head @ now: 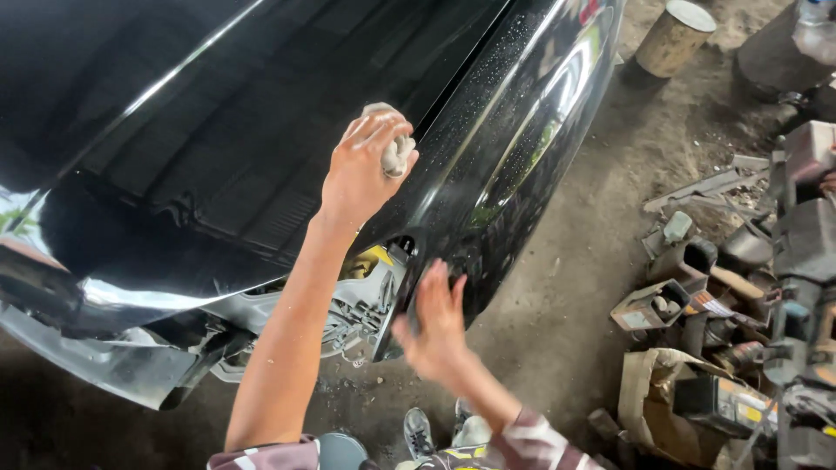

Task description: The person scrubs the front fender and hood area of a black car using a blue sponge and a white cloth. They repeatedly dip the sponge into a bucket of water and wipe the car's surface to clean it.

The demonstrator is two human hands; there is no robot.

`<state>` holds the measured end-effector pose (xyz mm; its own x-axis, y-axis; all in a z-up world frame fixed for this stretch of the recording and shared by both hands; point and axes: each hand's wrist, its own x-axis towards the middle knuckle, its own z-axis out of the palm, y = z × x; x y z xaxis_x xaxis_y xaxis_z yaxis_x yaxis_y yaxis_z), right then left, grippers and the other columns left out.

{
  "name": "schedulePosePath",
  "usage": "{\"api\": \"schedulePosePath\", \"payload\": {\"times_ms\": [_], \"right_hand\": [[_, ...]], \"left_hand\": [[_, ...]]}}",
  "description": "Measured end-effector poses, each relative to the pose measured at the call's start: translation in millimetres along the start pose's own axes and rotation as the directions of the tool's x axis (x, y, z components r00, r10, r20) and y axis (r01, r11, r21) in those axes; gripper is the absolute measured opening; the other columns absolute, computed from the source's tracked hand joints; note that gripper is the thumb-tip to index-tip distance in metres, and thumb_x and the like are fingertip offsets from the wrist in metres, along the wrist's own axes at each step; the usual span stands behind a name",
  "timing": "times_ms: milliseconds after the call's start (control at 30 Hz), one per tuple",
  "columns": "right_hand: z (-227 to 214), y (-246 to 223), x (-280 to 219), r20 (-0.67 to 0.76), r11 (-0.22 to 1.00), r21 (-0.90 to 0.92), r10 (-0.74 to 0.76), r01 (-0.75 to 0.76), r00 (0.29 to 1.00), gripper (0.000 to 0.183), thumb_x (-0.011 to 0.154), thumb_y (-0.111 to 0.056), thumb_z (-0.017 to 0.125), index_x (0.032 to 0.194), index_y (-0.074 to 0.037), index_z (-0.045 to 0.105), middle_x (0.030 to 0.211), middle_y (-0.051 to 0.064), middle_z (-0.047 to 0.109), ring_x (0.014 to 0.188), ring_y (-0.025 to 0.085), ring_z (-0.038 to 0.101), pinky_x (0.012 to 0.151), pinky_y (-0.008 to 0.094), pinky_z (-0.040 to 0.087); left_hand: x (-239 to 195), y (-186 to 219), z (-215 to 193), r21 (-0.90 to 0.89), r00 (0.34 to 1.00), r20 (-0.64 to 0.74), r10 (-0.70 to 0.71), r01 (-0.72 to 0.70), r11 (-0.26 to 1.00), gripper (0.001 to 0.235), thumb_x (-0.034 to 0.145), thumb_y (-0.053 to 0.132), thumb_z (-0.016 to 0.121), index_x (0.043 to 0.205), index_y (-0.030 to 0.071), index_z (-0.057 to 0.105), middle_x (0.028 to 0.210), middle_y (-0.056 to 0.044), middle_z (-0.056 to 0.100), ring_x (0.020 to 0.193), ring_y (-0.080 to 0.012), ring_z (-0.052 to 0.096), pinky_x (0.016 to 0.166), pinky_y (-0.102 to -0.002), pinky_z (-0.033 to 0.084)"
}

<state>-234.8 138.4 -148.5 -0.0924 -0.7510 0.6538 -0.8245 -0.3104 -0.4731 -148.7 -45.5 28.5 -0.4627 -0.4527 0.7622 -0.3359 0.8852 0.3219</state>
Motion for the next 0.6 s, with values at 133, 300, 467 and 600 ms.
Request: {"api": "schedulePosePath", "payload": {"times_ms": [133, 300, 467, 600], "right_hand": [[-44.9, 50.2, 82.6, -0.021, 0.997, -0.004, 0.082, -0.082, 0.996, 0.075, 0.103, -0.02, 0.05, 0.166, 0.0, 0.015, 0.172, 0.032, 0.016, 0.164, 0.046, 0.015, 0.131, 0.062, 0.0], [-25.3, 34.6, 43.4, 0.002, 0.984, 0.038, 0.174, -0.174, 0.985, 0.069, 0.112, -0.025, 0.047, 0.167, 0.001, 0.014, 0.175, 0.029, 0.014, 0.165, 0.043, 0.013, 0.132, 0.061, 0.003], [-26.5, 50.8, 62.9, -0.047, 0.992, -0.063, -0.114, 0.111, 0.992, 0.072, 0.105, -0.025, 0.046, 0.165, -0.005, 0.012, 0.173, 0.026, 0.01, 0.165, 0.041, 0.008, 0.13, 0.063, 0.0], [-14.3, 6.3, 41.1, 0.016, 0.975, 0.02, 0.22, -0.221, 0.975, 0.071, 0.112, -0.026, 0.05, 0.169, -0.003, 0.015, 0.178, 0.029, 0.015, 0.168, 0.045, 0.016, 0.134, 0.064, 0.008]], "left_hand": [[0.2, 19.1, -11.0, -0.015, 0.993, 0.1, 0.056, -0.055, 0.998, 0.022, 0.079, 0.01, 0.082, 0.098, 0.009, 0.069, 0.104, -0.007, 0.07, 0.103, -0.0304, 0.066, 0.091, -0.043, 0.054], [-16.1, 36.7, -15.2, 0.046, 0.956, 0.293, -0.019, 0.006, 0.999, 0.018, 0.077, 0.004, 0.075, 0.092, 0.009, 0.068, 0.09, -0.011, 0.067, 0.092, -0.0333, 0.067, 0.078, -0.045, 0.053], [-23.8, 42.9, -10.4, 0.07, 0.932, 0.354, -0.073, 0.052, 0.996, 0.019, 0.072, 0.014, 0.078, 0.086, 0.012, 0.066, 0.084, -0.009, 0.069, 0.081, -0.0338, 0.069, 0.072, -0.046, 0.055], [-38.4, 50.7, -12.9, 0.052, 0.915, 0.391, -0.097, 0.083, 0.995, 0.026, 0.079, 0.023, 0.083, 0.084, 0.009, 0.062, 0.082, -0.01, 0.067, 0.079, -0.0359, 0.068, 0.069, -0.048, 0.054]]}}
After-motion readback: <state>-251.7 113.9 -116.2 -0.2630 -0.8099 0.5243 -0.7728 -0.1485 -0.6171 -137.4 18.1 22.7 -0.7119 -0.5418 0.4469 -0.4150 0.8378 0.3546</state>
